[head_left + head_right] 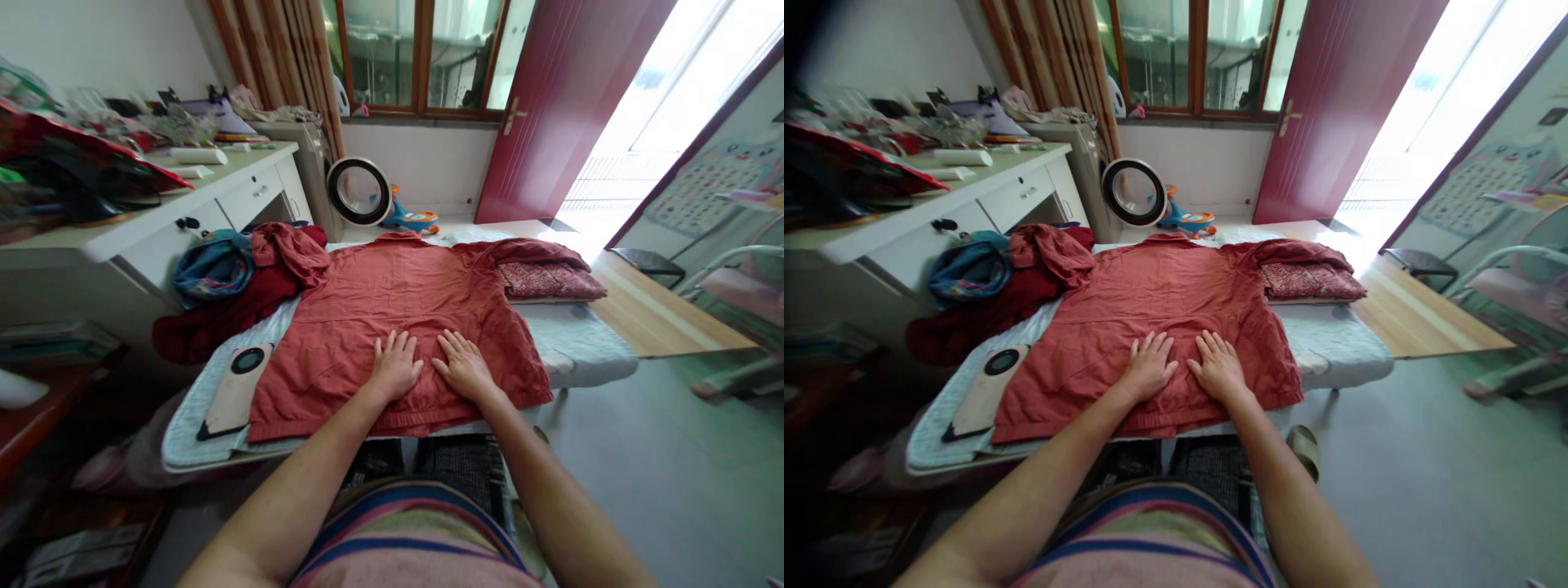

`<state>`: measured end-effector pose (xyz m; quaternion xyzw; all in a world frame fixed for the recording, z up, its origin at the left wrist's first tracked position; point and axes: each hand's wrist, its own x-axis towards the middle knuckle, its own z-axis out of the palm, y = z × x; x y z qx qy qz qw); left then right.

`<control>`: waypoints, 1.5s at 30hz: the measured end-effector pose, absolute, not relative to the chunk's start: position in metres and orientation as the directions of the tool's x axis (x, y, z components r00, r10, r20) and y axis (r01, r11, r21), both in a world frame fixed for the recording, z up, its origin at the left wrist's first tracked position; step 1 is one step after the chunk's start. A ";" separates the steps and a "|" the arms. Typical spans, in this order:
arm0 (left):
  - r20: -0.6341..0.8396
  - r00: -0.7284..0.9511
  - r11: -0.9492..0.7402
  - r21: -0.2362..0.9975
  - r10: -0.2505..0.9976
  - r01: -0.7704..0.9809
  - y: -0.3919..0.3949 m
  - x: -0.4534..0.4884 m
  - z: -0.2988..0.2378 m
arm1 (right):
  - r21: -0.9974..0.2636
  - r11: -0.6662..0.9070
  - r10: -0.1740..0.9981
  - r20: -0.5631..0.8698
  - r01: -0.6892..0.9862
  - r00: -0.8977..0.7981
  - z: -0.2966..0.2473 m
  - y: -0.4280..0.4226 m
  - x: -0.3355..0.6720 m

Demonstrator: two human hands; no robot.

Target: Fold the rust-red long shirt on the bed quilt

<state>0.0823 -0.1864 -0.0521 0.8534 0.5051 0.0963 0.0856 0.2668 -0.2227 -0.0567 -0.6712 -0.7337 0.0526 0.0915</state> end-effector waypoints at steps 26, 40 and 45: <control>0.108 0.655 -0.661 0.210 0.748 0.721 -0.190 0.080 -0.057 | -0.318 -0.526 0.811 0.093 0.789 0.577 0.002 -0.245 0.422; 0.145 0.652 -0.668 0.204 0.744 0.716 -0.191 0.081 -0.058 | -0.874 -0.366 0.910 -0.265 0.318 0.319 -0.001 -0.296 0.420; 0.158 0.655 -0.672 0.228 0.739 0.704 -0.191 0.080 -0.058 | -0.625 -0.412 0.899 -0.160 0.663 0.408 -0.003 -0.299 0.434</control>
